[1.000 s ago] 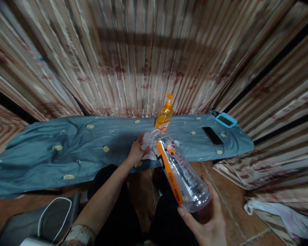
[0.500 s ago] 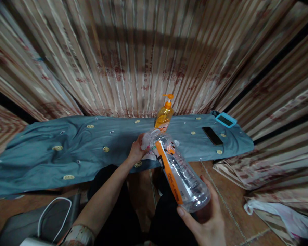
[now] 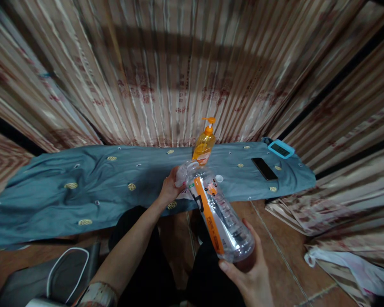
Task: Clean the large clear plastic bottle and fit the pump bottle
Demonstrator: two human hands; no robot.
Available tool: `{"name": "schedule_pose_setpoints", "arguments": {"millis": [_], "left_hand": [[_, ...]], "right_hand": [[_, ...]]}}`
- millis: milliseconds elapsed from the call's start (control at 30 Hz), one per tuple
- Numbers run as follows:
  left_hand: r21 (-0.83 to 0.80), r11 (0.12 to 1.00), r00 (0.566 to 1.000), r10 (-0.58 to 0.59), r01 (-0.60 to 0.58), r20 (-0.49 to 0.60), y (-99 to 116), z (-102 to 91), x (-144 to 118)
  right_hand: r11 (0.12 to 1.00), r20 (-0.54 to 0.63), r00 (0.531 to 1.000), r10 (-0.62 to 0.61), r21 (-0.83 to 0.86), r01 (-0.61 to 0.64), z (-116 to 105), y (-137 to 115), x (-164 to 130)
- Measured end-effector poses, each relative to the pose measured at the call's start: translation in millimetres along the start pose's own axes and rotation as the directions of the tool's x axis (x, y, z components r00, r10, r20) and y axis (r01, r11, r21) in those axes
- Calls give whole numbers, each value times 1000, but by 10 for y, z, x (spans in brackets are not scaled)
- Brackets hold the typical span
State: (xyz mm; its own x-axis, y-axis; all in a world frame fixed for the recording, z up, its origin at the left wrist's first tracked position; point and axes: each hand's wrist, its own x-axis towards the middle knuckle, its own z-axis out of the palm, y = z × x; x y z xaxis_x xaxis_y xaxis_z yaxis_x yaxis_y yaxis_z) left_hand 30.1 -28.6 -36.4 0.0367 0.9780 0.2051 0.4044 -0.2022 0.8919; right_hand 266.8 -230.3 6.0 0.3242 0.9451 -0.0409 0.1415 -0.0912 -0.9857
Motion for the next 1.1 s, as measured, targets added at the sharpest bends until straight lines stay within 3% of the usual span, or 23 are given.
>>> {"name": "schedule_pose_setpoints", "arguments": {"millis": [167,367,567,800,1100], "left_hand": [[-5,1000,1000,-3,3,-8,-42,21,-1],[-49,999,999,17,-19,-32,-89,60,13],[-45,999,1000,9,-10,-25,-45,39,2],[-36,999,1000,-9,9,-11,-28,41,-5],[-34,999,999,15,-16,-29,-38,44,-5]], "right_hand": [[991,-34,995,96,-92,-99,42,-93,-29],[982,-57,983,174,78,-169,90,-137,-32],[971,-68,983,169,182,-154,175,-240,-39],[989,-94,986,135,69,-129,170,-221,-37],[994,-95,990,104,50,-100,61,-93,-17]]}}
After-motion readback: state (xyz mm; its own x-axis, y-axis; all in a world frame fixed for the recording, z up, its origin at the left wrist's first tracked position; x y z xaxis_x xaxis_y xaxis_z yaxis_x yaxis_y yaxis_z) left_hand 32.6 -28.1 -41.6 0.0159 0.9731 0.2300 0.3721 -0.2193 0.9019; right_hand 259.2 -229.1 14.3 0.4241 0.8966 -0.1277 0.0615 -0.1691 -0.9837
